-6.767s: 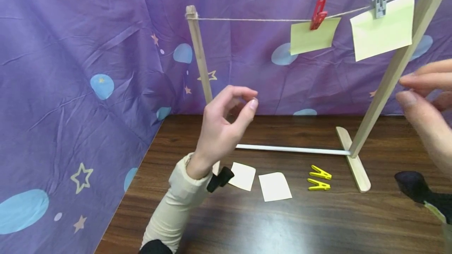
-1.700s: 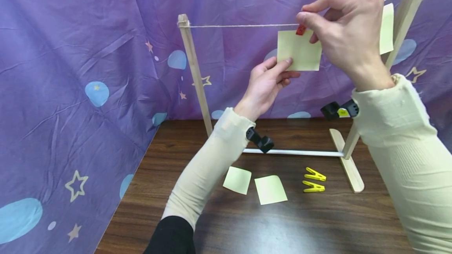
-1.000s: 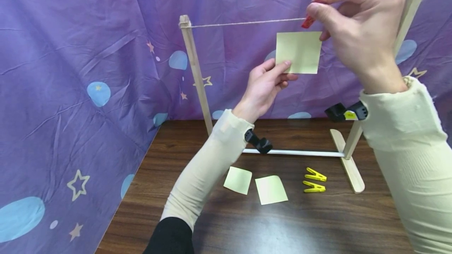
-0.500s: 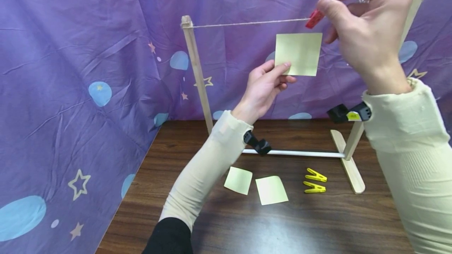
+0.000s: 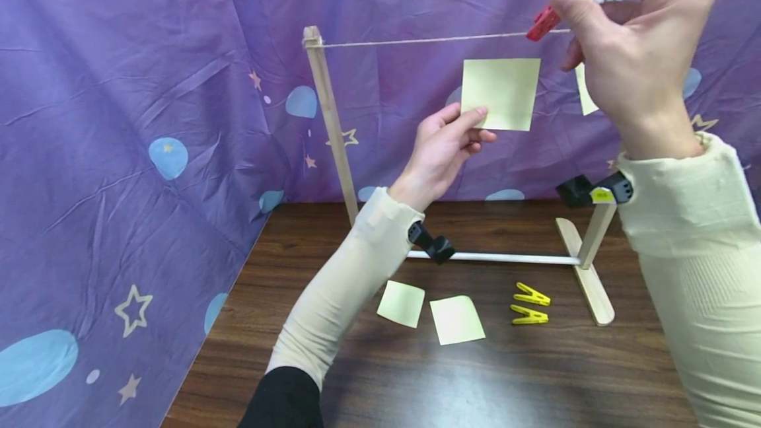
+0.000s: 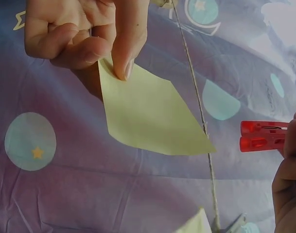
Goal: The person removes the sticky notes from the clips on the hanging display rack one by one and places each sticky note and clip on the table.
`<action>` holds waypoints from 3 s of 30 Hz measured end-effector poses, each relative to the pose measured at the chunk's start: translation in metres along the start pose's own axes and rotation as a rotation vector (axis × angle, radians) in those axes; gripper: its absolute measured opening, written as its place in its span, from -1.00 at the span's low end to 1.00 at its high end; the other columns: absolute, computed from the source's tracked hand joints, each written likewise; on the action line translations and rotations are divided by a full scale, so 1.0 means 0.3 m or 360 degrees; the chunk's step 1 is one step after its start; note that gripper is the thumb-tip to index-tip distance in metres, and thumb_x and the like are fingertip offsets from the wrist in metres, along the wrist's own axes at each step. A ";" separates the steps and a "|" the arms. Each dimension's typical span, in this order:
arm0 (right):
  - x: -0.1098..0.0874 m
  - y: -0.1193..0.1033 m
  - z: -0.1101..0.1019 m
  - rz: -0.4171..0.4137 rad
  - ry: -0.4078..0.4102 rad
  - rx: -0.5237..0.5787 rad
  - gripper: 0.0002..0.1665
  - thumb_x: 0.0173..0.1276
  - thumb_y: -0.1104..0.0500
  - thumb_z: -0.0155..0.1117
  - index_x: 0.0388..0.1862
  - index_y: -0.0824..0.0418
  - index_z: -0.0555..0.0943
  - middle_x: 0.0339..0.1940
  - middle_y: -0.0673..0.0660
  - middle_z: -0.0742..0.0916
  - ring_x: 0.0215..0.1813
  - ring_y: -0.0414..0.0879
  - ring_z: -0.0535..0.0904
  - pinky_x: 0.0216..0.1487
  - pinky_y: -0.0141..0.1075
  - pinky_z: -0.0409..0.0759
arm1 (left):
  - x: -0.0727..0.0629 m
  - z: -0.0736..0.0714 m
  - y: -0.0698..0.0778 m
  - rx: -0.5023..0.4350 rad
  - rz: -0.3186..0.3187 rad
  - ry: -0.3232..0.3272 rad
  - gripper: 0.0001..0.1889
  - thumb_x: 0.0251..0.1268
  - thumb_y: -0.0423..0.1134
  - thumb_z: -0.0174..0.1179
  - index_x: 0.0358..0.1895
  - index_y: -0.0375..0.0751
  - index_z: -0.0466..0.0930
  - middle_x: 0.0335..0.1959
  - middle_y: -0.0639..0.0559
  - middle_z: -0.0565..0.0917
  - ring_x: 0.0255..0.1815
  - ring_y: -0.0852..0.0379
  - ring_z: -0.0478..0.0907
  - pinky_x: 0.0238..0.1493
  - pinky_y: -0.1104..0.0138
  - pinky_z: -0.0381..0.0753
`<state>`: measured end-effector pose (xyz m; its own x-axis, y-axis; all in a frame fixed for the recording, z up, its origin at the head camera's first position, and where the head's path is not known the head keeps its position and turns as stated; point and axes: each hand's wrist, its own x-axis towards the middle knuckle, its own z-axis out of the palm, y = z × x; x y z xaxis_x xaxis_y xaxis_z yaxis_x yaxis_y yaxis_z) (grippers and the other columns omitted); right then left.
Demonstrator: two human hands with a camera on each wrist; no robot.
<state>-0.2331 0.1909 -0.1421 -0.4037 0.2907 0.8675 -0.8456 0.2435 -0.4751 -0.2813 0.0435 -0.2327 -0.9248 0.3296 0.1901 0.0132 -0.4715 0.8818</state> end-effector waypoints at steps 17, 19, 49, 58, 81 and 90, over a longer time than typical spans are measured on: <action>-0.020 -0.015 -0.006 -0.0057 -0.0002 0.0018 -0.94 0.15 0.42 0.34 -0.40 0.45 0.67 -0.56 0.11 0.78 -0.82 -0.22 0.51 -0.82 -0.46 0.30 | -0.023 -0.019 0.006 0.0046 -0.0026 0.0045 -0.83 0.35 -0.39 0.14 -0.44 -0.13 0.50 -0.55 0.10 0.50 -0.63 0.21 0.53 -0.50 0.48 0.40; -0.023 -0.019 -0.010 -0.0061 -0.0015 -0.0007 -0.93 0.16 0.40 0.34 -0.39 0.45 0.68 -0.54 0.10 0.78 -0.85 -0.22 0.46 -0.82 -0.45 0.29 | -0.028 -0.022 0.009 0.0037 -0.0037 0.0045 -0.86 0.34 -0.39 0.14 -0.41 -0.16 0.51 -0.56 0.09 0.52 -0.63 0.21 0.53 -0.50 0.47 0.39; -0.093 -0.013 -0.113 -0.0006 0.0123 0.0020 -0.77 0.18 0.33 0.40 -0.21 0.44 0.65 -0.29 0.20 0.73 -0.85 -0.33 0.29 -0.71 -0.58 0.32 | -0.126 -0.094 0.004 0.0213 0.0037 -0.0105 -0.85 0.32 -0.47 0.09 -0.07 -0.33 0.47 -0.47 0.07 0.58 -0.63 0.21 0.54 -0.47 0.44 0.39; -0.132 -0.009 -0.151 0.0037 0.0072 -0.0040 -0.72 0.20 0.36 0.37 -0.10 0.42 0.60 -0.20 0.21 0.77 -0.82 -0.36 0.31 -0.66 -0.62 0.35 | -0.175 -0.123 -0.004 0.0297 0.0051 -0.0113 -0.82 0.30 -0.50 0.07 -0.05 -0.34 0.45 -0.46 0.08 0.60 -0.62 0.22 0.55 -0.45 0.42 0.41; -0.301 -0.026 -0.191 0.0208 0.0263 0.0602 -0.67 0.11 0.52 0.34 -0.12 0.60 0.53 -0.27 0.32 0.75 -0.81 -0.21 0.34 -0.74 -0.52 0.30 | -0.295 -0.196 -0.046 0.0531 0.0188 -0.0152 -0.62 0.23 -0.53 0.13 0.13 -0.49 0.42 -0.38 0.03 0.64 -0.64 0.21 0.51 -0.45 0.38 0.55; -0.380 -0.020 -0.197 0.0257 0.0366 0.0730 -0.67 0.09 0.55 0.34 -0.15 0.64 0.52 -0.30 0.36 0.76 -0.84 -0.19 0.32 -0.79 -0.50 0.25 | -0.351 -0.244 -0.093 0.0435 0.0221 -0.0095 -0.59 0.20 -0.55 0.13 0.15 -0.51 0.41 -0.31 0.07 0.66 -0.59 0.26 0.49 -0.48 0.43 0.55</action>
<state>-0.1614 0.2110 -0.2470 -0.4976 0.4987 0.7097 -0.8658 -0.2354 -0.4417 -0.2121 -0.0378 -0.3088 -0.8832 0.3285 0.3347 0.2471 -0.2806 0.9275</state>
